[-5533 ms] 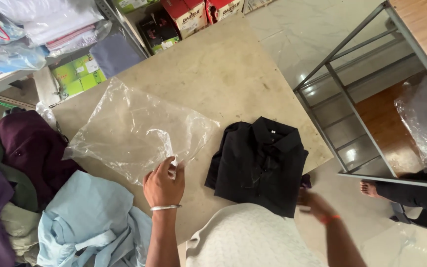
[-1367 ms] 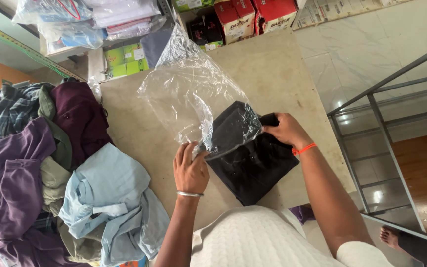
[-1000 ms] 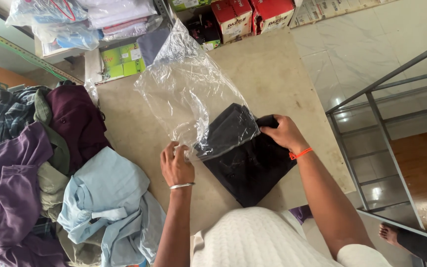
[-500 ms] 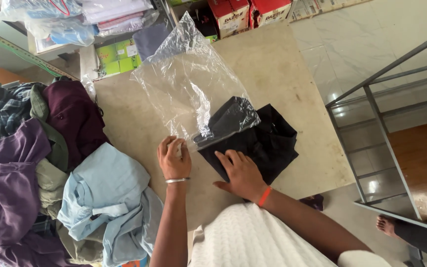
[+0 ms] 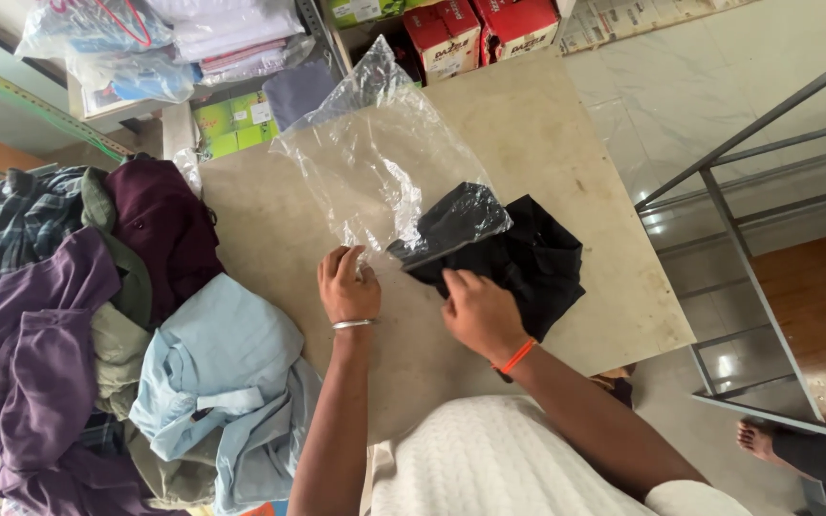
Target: The person lays a black shirt flat on a table and smooths it with both hands. They fold the sleeves and body inward in stages, pressing the shirt flat after each fold, then flip it over and slide it into a clear plastic bag, adjusting the bag around the folded shirt.
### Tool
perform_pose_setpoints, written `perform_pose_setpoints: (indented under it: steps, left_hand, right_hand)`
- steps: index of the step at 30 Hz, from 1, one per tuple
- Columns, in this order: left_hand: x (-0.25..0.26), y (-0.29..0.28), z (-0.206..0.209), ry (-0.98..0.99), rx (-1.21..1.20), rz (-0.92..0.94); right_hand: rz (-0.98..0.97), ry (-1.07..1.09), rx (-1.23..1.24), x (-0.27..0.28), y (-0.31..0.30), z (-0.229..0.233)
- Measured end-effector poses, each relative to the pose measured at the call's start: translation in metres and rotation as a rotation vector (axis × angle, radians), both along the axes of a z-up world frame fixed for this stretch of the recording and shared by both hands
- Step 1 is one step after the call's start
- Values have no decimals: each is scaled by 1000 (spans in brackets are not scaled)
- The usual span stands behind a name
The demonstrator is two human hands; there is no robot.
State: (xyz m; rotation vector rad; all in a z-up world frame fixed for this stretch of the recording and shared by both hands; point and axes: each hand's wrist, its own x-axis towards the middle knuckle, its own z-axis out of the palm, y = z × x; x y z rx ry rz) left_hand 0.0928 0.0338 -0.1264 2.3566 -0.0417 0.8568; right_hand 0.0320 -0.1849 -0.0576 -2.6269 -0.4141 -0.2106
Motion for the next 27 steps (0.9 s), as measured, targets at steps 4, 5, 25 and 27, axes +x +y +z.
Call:
perform_pose_setpoints:
  steps: [4,5,25,27]
  left_hand:
    - [-3,6,-7,71,21,-43]
    - [-3,6,-5,105,37,-70]
    - [-26,-19,4,19,-90,-103]
    - [-42,-25,1,48,-146,-113]
  right_hand:
    - [-82,-122,155,0,-4,12]
    - [-107,-159,194,1,-5,13]
    - [-47,-195,128,4,15,24]
    - [-22,-164,73,3,22,19]
